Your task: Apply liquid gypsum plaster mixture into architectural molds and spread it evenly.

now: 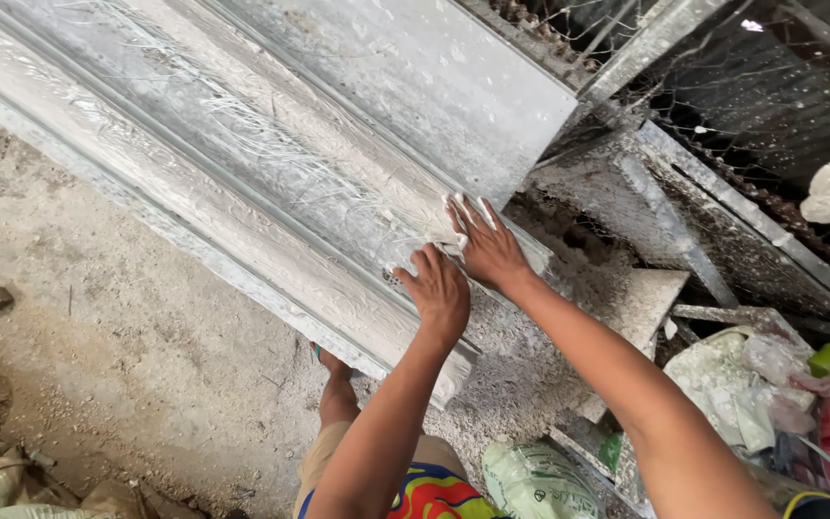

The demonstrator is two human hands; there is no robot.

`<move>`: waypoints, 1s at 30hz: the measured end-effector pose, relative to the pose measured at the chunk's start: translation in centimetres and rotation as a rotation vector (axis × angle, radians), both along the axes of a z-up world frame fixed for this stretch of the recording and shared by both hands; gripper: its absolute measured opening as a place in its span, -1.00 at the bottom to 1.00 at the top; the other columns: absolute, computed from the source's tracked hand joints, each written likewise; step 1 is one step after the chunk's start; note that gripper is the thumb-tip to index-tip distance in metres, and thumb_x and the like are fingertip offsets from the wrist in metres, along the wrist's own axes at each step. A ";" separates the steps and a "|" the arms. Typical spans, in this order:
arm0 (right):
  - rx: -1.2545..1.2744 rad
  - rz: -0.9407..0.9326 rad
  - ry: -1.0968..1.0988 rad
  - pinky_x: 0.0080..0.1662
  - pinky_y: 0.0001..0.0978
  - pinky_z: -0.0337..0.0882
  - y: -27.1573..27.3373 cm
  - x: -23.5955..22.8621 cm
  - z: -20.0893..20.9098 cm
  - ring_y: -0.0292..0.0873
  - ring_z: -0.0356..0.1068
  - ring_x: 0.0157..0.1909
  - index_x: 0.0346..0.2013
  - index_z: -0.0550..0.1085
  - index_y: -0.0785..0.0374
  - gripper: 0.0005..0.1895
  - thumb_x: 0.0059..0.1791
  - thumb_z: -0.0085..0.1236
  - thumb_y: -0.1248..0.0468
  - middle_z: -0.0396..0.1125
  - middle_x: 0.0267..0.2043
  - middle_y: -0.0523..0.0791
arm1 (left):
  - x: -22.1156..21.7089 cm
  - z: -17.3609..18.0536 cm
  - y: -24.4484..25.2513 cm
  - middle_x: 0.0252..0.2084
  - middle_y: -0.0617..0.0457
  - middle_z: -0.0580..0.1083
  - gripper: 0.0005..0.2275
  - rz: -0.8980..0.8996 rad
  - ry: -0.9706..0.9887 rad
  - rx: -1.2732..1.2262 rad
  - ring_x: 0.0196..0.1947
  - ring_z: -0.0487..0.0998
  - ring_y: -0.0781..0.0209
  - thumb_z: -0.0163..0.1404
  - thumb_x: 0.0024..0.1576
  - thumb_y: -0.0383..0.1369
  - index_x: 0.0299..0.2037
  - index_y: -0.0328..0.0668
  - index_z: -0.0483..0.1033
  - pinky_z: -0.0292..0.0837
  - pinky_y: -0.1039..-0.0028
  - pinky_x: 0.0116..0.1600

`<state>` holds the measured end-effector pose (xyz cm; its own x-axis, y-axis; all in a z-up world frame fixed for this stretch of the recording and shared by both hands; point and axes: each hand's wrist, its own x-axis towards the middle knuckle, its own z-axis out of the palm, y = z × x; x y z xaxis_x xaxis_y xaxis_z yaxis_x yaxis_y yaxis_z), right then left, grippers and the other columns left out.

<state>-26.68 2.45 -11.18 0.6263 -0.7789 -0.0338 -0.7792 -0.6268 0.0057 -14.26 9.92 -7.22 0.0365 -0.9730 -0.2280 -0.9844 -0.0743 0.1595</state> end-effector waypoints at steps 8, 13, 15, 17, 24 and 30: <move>0.033 -0.037 0.021 0.52 -0.06 -0.37 -5.1 7.2 1.0 -0.06 -0.30 0.62 0.54 -0.23 0.32 -0.17 0.07 -0.19 0.12 -0.18 0.59 0.06 | 5.9 -0.7 -4.5 0.11 -0.15 0.34 -0.69 0.055 -0.018 -0.099 0.24 0.24 -0.17 -0.11 0.16 -0.31 0.02 -0.25 0.56 0.05 -0.29 0.24; -0.015 -0.040 -0.096 0.54 -0.07 -0.28 -7.9 11.1 0.6 -0.08 -0.24 0.62 0.55 -0.14 0.26 -0.24 0.09 -0.19 0.19 -0.12 0.60 0.01 | 9.2 -5.2 -6.3 0.34 -0.19 0.25 -0.62 0.049 -0.033 -0.185 0.43 0.09 -0.20 -0.14 0.20 -0.32 0.18 -0.29 0.47 0.01 -0.24 0.33; 0.013 -0.056 -0.062 0.54 -0.08 -0.26 -8.8 12.6 1.5 -0.10 -0.21 0.62 0.55 -0.11 0.25 -0.23 0.05 -0.18 0.22 -0.12 0.61 -0.01 | 10.2 -6.2 -6.4 0.40 -0.17 0.20 -0.57 0.030 -0.067 -0.251 0.47 0.04 -0.20 -0.15 0.19 -0.31 0.25 -0.32 0.42 0.00 -0.20 0.35; 0.033 -0.081 0.067 0.56 -0.14 -0.27 -9.4 13.6 2.2 -0.12 -0.20 0.64 0.58 -0.10 0.25 -0.19 0.02 -0.20 0.26 -0.13 0.62 -0.02 | 10.8 -6.1 -6.2 0.46 -0.18 0.12 -0.51 -0.018 0.014 -0.215 0.50 -0.03 -0.19 -0.16 0.20 -0.31 0.34 -0.36 0.32 0.02 -0.21 0.34; 0.193 -0.200 0.012 0.50 -0.02 -0.33 -9.9 13.3 4.0 0.14 -0.30 0.57 0.40 -0.11 0.42 -0.06 0.01 0.02 -0.14 -0.24 0.58 0.08 | 15.8 -2.9 -8.1 0.46 -0.13 0.11 -0.51 -0.163 0.123 -0.111 0.50 -0.04 -0.21 -0.16 0.18 -0.31 0.32 -0.36 0.32 0.04 -0.27 0.30; 0.280 -0.390 0.265 0.54 -0.12 -0.36 -8.7 12.6 7.0 0.05 -0.45 0.63 0.53 -0.24 0.24 0.11 -0.07 0.14 -0.13 -0.40 0.64 -0.02 | 20.2 -0.8 -11.7 0.28 -0.25 0.29 -0.66 -0.200 0.294 -0.223 0.37 0.17 -0.30 -0.13 0.16 -0.33 0.05 -0.36 0.54 0.05 -0.32 0.27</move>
<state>-14.11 -6.22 -4.20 0.2346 -0.8902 -0.3905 -0.9486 -0.2974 0.1081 5.91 -1.83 -8.07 -0.1937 -0.9809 0.0162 -0.8861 0.1820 0.4263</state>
